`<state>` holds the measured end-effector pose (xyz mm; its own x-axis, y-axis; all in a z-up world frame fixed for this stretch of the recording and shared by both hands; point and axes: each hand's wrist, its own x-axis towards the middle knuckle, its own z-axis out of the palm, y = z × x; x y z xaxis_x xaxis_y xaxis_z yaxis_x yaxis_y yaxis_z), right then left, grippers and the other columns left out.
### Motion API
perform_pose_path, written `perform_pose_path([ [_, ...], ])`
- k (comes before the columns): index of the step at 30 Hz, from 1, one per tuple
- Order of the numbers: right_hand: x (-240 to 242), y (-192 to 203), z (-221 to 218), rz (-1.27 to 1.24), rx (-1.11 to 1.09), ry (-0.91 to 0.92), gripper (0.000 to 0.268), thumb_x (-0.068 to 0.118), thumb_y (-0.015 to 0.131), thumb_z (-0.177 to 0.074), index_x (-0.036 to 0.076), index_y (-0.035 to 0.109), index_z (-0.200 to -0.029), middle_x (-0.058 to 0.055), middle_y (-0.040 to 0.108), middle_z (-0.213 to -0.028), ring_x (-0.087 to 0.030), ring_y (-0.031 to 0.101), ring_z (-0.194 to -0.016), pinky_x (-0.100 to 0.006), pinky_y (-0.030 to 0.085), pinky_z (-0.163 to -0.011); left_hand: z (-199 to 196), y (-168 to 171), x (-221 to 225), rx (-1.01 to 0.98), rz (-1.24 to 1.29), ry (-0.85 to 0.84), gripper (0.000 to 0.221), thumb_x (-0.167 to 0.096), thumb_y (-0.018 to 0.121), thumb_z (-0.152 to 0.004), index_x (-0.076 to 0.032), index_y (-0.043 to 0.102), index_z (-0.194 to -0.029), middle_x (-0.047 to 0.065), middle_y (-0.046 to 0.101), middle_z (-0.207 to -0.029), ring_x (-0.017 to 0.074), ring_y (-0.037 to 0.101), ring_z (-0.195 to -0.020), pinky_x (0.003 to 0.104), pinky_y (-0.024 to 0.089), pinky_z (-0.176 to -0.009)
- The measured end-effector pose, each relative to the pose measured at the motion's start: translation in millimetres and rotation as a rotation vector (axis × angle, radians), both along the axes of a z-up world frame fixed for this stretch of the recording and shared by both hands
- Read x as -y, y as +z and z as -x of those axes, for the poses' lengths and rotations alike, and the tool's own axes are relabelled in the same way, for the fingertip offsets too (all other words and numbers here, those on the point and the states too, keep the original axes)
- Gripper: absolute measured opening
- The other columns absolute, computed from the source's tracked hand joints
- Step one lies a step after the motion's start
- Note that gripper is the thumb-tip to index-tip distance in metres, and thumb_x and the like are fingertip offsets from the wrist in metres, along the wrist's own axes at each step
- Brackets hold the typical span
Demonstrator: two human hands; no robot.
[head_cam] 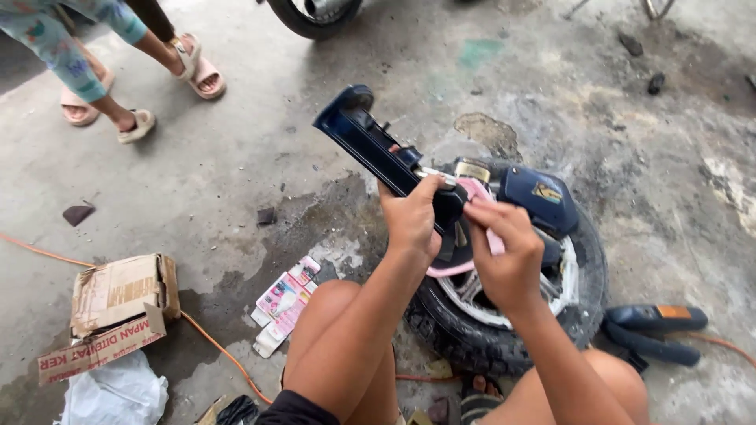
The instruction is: Hand-sanding a black plastic vehicle component to prepare the surface.
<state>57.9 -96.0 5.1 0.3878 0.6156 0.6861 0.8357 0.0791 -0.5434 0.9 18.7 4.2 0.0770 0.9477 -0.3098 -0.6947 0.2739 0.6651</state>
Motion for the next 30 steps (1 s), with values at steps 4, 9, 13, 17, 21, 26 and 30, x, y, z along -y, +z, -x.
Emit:
perform_pose_path([
  [4,4,-9,-2,0.006,0.006,0.116,0.028,-0.004,0.075,-0.089,0.016,0.081,-0.107,-0.012,0.077,-0.110,-0.036,0.070,-0.107,-0.047,0.053,-0.094,0,-9,-3,-0.047,0.020,0.042,0.072,0.009,0.077,-0.063,-0.014,0.059,-0.129,0.007,0.056,-0.088,0.0181,0.059,-0.077,0.036,0.055,-0.069],
  [9,6,4,12,0.068,0.052,0.030,0.026,-0.013,0.075,-0.084,-0.004,0.077,-0.108,-0.016,0.073,-0.117,-0.028,0.067,-0.110,-0.037,0.054,-0.098,7,-2,-1,0.071,0.057,-0.186,0.068,0.011,0.065,-0.077,-0.020,0.051,-0.136,0.006,0.057,-0.099,0.0139,0.056,-0.077,0.027,0.049,-0.070],
  [13,4,5,10,0.093,-0.005,-0.010,0.024,-0.012,0.070,-0.089,-0.005,0.076,-0.111,-0.017,0.073,-0.117,-0.025,0.067,-0.100,-0.033,0.053,-0.085,3,-4,1,0.072,0.070,-0.139,0.067,0.011,0.064,-0.076,-0.020,0.051,-0.134,0.007,0.056,-0.101,0.0156,0.055,-0.080,0.029,0.048,-0.071],
  [17,-2,5,17,0.089,0.017,0.022,0.024,-0.013,0.072,-0.087,-0.004,0.076,-0.109,-0.016,0.073,-0.116,-0.028,0.067,-0.104,-0.036,0.053,-0.092,11,1,-2,0.014,0.069,-0.117,0.061,0.007,0.066,-0.077,-0.016,0.051,-0.131,0.006,0.055,-0.097,0.0140,0.055,-0.077,0.027,0.049,-0.069],
  [21,1,8,26,0.097,0.018,0.012,0.023,-0.013,0.073,-0.087,-0.006,0.075,-0.110,-0.019,0.073,-0.117,-0.029,0.069,-0.103,-0.036,0.053,-0.091,13,-2,-4,0.026,0.016,-0.116,0.060,0.008,0.065,-0.075,-0.014,0.053,-0.129,0.005,0.056,-0.095,0.0129,0.055,-0.076,0.026,0.049,-0.069],
  [26,-3,5,25,0.097,0.005,0.040,0.021,-0.014,0.073,-0.090,-0.007,0.076,-0.110,-0.020,0.073,-0.115,-0.029,0.068,-0.099,-0.036,0.053,-0.088,23,0,-2,0.000,0.004,-0.116,0.060,0.007,0.064,-0.078,-0.017,0.051,-0.131,0.005,0.054,-0.096,0.0130,0.054,-0.074,0.027,0.049,-0.066],
  [30,-8,4,30,0.092,0.001,0.071,0.026,-0.015,0.075,-0.086,-0.007,0.077,-0.111,-0.020,0.074,-0.114,-0.027,0.068,-0.098,-0.035,0.055,-0.089,23,-9,-11,0.043,-0.002,-0.077,0.064,0.009,0.064,-0.076,-0.017,0.049,-0.132,0.006,0.053,-0.102,0.0141,0.055,-0.077,0.027,0.051,-0.068],
])
